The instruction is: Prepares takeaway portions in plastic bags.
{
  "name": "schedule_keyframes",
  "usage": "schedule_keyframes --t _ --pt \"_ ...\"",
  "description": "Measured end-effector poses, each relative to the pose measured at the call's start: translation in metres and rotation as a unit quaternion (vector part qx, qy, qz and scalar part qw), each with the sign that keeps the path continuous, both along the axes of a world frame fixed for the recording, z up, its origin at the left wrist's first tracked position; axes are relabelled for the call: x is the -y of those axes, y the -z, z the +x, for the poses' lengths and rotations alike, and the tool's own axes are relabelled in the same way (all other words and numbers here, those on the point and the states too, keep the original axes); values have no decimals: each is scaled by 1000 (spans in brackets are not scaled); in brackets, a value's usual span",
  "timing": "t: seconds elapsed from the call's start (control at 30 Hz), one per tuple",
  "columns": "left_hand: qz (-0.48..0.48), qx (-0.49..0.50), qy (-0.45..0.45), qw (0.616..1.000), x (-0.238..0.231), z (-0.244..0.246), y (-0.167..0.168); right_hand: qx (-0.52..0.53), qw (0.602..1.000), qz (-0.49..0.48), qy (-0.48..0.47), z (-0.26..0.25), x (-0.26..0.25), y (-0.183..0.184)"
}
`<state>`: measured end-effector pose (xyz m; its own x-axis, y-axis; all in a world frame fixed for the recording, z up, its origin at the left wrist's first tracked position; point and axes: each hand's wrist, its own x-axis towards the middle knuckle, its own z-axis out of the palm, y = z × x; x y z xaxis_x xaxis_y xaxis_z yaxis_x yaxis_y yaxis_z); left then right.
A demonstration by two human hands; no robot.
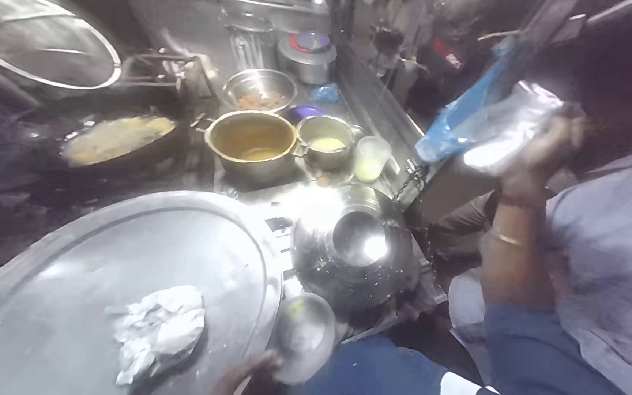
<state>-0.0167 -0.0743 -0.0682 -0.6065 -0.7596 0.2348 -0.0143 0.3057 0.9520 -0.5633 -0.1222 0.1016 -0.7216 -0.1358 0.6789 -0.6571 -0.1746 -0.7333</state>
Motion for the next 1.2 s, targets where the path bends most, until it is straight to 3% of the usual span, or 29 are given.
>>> schedule_keyframes --t 0.07,0.13,0.17,0.23,0.27,0.3,0.4,0.47,0.53,0.6,0.67,0.77,0.8,0.9,0.93,1.07,1.2 --pt "-69 -27 -54 996 11 -37 -7 18 994 97 -56 72 -12 10" --pt "-97 -70 -83 989 29 -80 -12 84 955 149 -244 142 -15 32" --pt "-91 -73 -80 990 42 -100 -11 135 908 159 -365 173 -18 51" --pt "-43 -63 -28 997 68 -132 -8 213 769 170 -578 224 -21 94" --pt "-6 -67 -1 998 79 -146 -5 229 719 172 -633 241 -22 109" --pt "21 -75 31 997 89 -154 -1 246 703 166 -647 250 -21 116" --pt "72 -61 -52 994 97 -154 2 223 768 183 -572 218 -15 113" --pt "123 8 -89 988 98 -143 4 181 811 280 -481 184 -15 114" --pt "149 43 -97 983 101 -144 11 147 762 420 -471 152 -18 119" --pt "169 20 -142 975 105 -146 20 113 701 491 -504 128 -21 130" --pt "183 18 -205 961 113 -143 22 115 714 483 -493 110 -27 140" --pt "209 122 -233 942 119 -142 23 187 806 365 -426 102 -35 156" --pt "226 129 -237 936 119 -145 24 209 821 308 -433 102 -35 167" --pt "295 77 -250 919 117 -157 27 243 780 221 -533 107 -32 203" --pt "306 68 -256 915 116 -159 31 233 789 226 -521 114 -32 207" --pt "225 40 -294 928 117 -141 42 233 837 337 -363 134 -23 204" --pt "30 195 -320 927 85 -138 13 167 876 328 -312 152 -19 200"
